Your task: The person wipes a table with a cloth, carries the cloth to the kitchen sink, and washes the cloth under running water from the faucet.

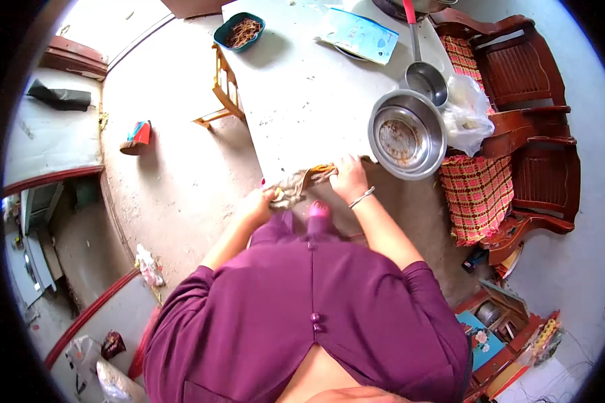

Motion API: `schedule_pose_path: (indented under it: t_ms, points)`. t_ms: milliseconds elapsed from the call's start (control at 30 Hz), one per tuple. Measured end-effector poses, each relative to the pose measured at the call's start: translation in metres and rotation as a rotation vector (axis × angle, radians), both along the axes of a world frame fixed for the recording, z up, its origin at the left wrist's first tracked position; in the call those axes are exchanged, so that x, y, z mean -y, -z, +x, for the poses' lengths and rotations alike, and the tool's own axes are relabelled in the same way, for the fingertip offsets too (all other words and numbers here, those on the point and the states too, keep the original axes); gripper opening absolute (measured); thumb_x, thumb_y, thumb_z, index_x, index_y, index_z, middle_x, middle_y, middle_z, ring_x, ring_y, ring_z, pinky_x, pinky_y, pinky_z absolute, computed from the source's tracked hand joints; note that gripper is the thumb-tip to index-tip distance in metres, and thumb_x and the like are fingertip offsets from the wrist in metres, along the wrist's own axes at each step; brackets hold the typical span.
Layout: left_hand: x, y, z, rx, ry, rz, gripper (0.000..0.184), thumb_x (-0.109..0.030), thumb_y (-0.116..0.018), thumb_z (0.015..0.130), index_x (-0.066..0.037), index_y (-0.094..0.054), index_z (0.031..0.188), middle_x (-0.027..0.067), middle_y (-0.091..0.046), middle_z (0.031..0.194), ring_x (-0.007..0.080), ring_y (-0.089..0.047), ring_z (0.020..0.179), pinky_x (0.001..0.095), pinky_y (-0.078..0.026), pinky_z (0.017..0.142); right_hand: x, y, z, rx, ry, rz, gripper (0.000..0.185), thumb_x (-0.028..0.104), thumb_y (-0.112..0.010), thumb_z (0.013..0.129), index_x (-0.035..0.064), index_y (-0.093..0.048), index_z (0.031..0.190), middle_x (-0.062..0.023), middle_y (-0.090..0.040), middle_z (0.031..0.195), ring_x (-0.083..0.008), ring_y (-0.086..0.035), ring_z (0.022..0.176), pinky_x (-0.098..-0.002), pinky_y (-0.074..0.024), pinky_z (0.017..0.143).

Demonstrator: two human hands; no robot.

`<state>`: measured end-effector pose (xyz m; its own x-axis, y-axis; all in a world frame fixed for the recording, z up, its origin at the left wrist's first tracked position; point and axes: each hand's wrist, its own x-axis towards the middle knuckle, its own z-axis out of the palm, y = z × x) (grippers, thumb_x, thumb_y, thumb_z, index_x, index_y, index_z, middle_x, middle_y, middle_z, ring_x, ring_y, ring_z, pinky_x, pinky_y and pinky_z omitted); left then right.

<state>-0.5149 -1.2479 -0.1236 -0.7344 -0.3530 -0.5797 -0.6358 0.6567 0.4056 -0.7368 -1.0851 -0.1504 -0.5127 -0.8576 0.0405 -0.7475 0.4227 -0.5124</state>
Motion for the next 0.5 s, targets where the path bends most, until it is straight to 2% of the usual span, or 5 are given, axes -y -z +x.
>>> schedule_pose_path:
  t_ms: [67, 100, 233, 400, 500]
  points:
    - [0.006, 0.031, -0.009, -0.103, 0.061, -0.014, 0.028, -0.013, -0.061, 0.075, -0.006, -0.064, 0.102, 0.0173, -0.064, 0.099, 0.0352, -0.061, 0.094, 0.0429, -0.049, 0.082, 0.013, 0.034, 0.000, -0.062, 0.148, -0.184, 0.041, 0.010, -0.062, 0.062, 0.0031, -0.058, 0.102, -0.0204, -0.053, 0.111, -0.0393, -0.046, 0.112, -0.0456, -0.0356, 0.100]
    - [0.009, 0.034, -0.018, -0.052, 0.022, 0.036, 0.028, -0.013, -0.065, 0.072, -0.007, -0.064, 0.099, 0.0167, -0.063, 0.099, 0.0348, -0.061, 0.094, 0.0425, -0.049, 0.082, 0.015, 0.048, -0.002, -0.057, 0.197, -0.094, 0.053, 0.013, -0.065, 0.062, 0.0051, -0.055, 0.114, -0.0214, -0.044, 0.127, -0.0419, -0.035, 0.125, -0.0474, -0.0299, 0.106]
    - [0.030, 0.047, -0.036, -0.024, 0.057, 0.073, 0.024, -0.017, -0.066, 0.072, -0.007, -0.062, 0.094, 0.0151, -0.063, 0.096, 0.0347, -0.060, 0.095, 0.0428, -0.049, 0.082, 0.025, 0.076, 0.002, -0.151, 0.362, 0.024, 0.072, 0.018, -0.068, 0.066, 0.0079, -0.042, 0.133, -0.0193, -0.031, 0.144, -0.0420, -0.024, 0.135, -0.0525, -0.0223, 0.108]
    - [0.062, 0.063, -0.039, -0.009, 0.119, 0.070, 0.024, -0.010, -0.061, 0.073, -0.009, -0.062, 0.096, 0.0154, -0.063, 0.097, 0.0348, -0.061, 0.093, 0.0435, -0.050, 0.080, 0.061, 0.079, 0.004, -0.135, 0.461, 0.147, 0.074, 0.022, -0.066, 0.070, 0.0082, -0.037, 0.137, -0.0192, -0.027, 0.147, -0.0411, -0.020, 0.136, -0.0591, -0.0183, 0.107]
    - [0.085, 0.065, -0.043, 0.011, 0.009, -0.004, 0.026, -0.006, -0.058, 0.072, -0.009, -0.061, 0.098, 0.0162, -0.062, 0.101, 0.0353, -0.061, 0.095, 0.0441, -0.049, 0.081, 0.091, 0.080, -0.003, -0.147, 0.589, 0.191, 0.073, 0.022, -0.064, 0.071, 0.0081, -0.036, 0.137, -0.0192, -0.027, 0.147, -0.0409, -0.020, 0.136, -0.0641, -0.0163, 0.105]
